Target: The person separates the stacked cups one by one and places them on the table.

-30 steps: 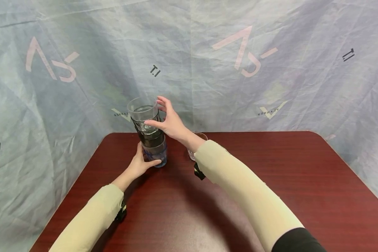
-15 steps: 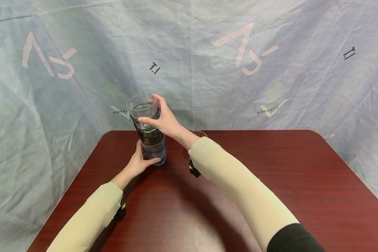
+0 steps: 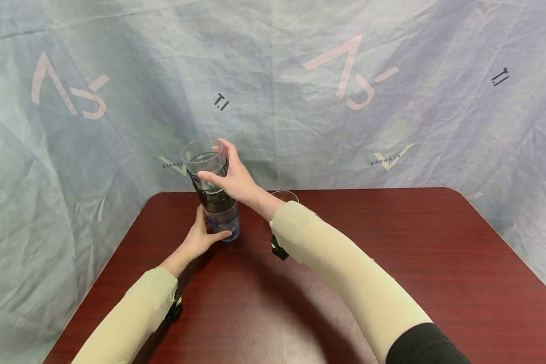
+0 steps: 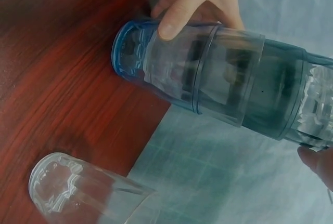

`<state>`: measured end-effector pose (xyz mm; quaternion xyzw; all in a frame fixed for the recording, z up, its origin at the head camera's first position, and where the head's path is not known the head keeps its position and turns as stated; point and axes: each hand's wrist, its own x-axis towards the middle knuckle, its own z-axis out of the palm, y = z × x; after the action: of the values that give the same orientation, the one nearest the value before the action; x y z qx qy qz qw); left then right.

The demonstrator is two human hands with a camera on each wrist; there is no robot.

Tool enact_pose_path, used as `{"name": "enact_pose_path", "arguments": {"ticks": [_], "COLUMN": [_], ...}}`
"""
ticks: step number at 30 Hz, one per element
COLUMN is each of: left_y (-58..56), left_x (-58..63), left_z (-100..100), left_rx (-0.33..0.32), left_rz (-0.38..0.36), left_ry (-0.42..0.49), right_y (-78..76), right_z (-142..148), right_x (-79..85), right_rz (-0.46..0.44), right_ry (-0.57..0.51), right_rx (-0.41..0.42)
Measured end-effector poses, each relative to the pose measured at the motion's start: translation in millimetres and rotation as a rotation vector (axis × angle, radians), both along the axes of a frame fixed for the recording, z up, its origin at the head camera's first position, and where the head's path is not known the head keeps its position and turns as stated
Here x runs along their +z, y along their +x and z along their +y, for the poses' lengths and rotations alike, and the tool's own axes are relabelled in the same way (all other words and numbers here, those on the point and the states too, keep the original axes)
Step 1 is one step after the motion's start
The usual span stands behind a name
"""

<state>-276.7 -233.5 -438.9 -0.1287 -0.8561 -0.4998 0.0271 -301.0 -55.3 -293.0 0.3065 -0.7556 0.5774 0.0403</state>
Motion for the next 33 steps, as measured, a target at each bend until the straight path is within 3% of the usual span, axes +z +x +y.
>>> {"name": "enact_pose_path", "arguments": {"ticks": [6, 14, 24, 33], "left_y": [1.1, 0.1, 0.4, -1.3], "left_x": [-1.7, -1.9, -2.0, -4.6], "left_z": [1, 3, 2, 0], "left_rx": [0.003, -0.002, 0.002, 0.025], "left_rz": [-0.003, 0.009, 0.017, 0.054], "left_ry": [0.003, 0.011, -0.001, -0.003], "right_y": [1.6, 3.3, 10.9, 19.8], "right_z": [1, 1, -8, 2], "right_x": [-1.6, 9.2, 20.6, 25.4], "right_rz": [0.015, 0.035, 0.101, 0.058], "right_ry": [0.001, -0.06, -0.409, -0.609], "right_rx": [0.001, -0.044, -0.105, -0.16]}}
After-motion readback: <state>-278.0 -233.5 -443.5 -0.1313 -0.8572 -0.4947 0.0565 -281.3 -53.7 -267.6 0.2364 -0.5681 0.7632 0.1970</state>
